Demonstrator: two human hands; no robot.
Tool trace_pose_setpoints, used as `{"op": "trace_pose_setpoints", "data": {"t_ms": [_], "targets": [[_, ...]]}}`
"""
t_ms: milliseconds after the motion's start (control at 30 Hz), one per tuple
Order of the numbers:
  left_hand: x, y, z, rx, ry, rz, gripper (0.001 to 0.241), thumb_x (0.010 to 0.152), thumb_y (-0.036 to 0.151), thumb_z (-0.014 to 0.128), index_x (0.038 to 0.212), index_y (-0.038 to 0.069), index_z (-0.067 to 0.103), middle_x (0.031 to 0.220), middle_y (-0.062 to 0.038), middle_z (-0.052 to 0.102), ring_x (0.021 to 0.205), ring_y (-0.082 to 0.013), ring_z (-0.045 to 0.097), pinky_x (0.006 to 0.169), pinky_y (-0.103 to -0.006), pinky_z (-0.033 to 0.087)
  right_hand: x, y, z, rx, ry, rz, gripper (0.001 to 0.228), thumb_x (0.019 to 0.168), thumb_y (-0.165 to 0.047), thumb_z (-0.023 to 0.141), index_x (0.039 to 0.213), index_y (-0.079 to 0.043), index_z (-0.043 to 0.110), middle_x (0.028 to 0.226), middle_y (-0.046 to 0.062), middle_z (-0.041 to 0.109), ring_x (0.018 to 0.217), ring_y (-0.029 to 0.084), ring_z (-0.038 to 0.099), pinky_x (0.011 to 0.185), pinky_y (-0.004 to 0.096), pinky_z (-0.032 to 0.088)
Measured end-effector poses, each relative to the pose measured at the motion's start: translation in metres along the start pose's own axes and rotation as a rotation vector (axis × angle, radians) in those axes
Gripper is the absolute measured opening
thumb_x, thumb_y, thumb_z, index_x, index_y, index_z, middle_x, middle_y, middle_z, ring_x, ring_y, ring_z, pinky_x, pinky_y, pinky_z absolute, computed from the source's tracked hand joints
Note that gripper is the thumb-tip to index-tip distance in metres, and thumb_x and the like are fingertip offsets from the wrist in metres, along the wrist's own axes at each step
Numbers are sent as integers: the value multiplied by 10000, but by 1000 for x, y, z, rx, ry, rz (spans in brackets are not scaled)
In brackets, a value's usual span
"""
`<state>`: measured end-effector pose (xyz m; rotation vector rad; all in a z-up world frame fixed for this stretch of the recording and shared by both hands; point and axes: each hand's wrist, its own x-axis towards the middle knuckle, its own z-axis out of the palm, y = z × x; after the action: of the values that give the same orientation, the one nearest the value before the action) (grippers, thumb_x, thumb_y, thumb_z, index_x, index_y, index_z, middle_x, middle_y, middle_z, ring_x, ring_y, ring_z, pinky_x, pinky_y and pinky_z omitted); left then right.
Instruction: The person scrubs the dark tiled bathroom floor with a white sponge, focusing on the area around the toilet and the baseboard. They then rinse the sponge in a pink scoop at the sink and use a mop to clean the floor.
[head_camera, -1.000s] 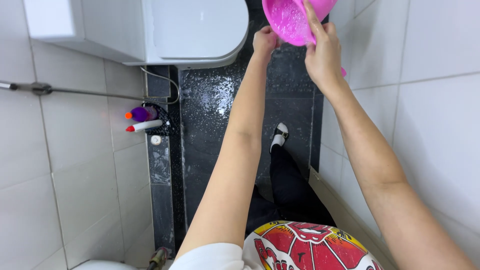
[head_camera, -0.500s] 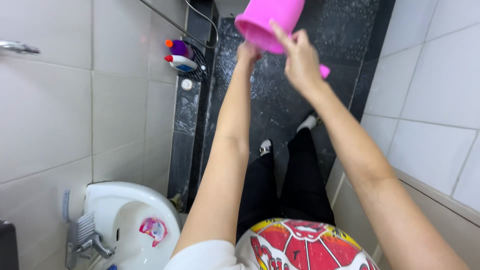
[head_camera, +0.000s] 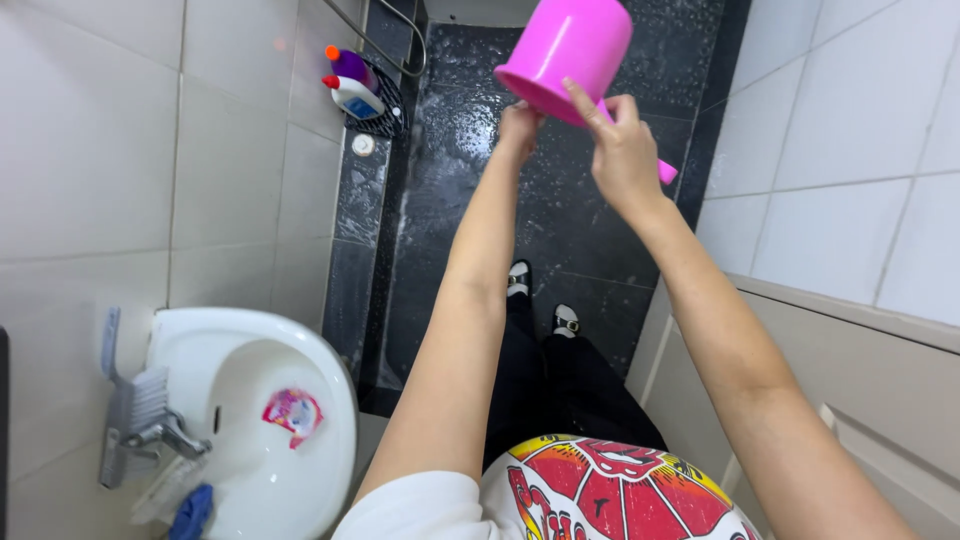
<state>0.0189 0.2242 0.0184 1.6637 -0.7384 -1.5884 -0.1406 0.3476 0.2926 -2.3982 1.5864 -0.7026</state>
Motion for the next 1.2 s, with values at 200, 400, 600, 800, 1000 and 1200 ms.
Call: {"op": "trace_pose_setpoints", "data": {"t_ms": [200, 400, 600, 800, 1000, 1200], "targets": [[-75, -39, 42, 359, 245, 237, 452, 1042, 367, 481, 840, 68, 752, 838, -146, 764, 800, -318, 725, 747, -442, 536, -84, 35, -28, 78, 6, 182, 791, 1016, 75, 586, 1616, -407, 405, 1077, 118, 623, 833, 217, 658, 798, 358, 628], [-176, -73, -3, 463, 336, 330, 294, 916, 309, 655, 1062, 60, 713, 1030, -168, 765, 1012, -344, 720, 886, -428, 541, -141, 27, -45, 142, 47, 199, 856, 988, 57, 675, 1674, -329, 339, 1066, 138, 627, 898, 233, 653, 869, 408, 596], [-301, -89, -99, 134, 385, 277, 342, 939, 324, 673, 1115, 32, 703, 1046, -108, 771, 991, -217, 726, 882, -342, 550, -138, -78, -52, 606, -104, 235, 877, 985, 49, 684, 1686, -266, 262, 1168, 151, 693, 970, 187, 701, 821, 342, 592], [-437, -74, -208, -148, 654, 317, 374, 991, 359, 621, 1139, 26, 703, 1032, -96, 745, 954, -186, 675, 842, -334, 522, -133, -214, -18, 1074, -464, 63, 966, 922, 143, 632, 1704, -238, 210, 1237, 142, 666, 973, 177, 704, 780, 329, 628], [-541, -92, -341, -139, 1102, 455, 352, 1045, 324, 574, 1234, 31, 622, 1186, -130, 662, 1034, -205, 672, 884, -349, 535, -136, -382, 30, 1183, -888, 83, 981, 852, 176, 539, 1676, -221, 181, 1101, 204, 646, 867, 247, 742, 706, 350, 628], [-586, -153, -480, -18, 1448, 506, 299, 1015, 235, 617, 1241, 39, 603, 1199, -145, 619, 1005, -252, 690, 880, -370, 566, -167, -489, 118, 1061, -1186, 198, 894, 891, 140, 531, 1644, -178, 169, 1104, 264, 642, 852, 314, 753, 713, 415, 666]]}}
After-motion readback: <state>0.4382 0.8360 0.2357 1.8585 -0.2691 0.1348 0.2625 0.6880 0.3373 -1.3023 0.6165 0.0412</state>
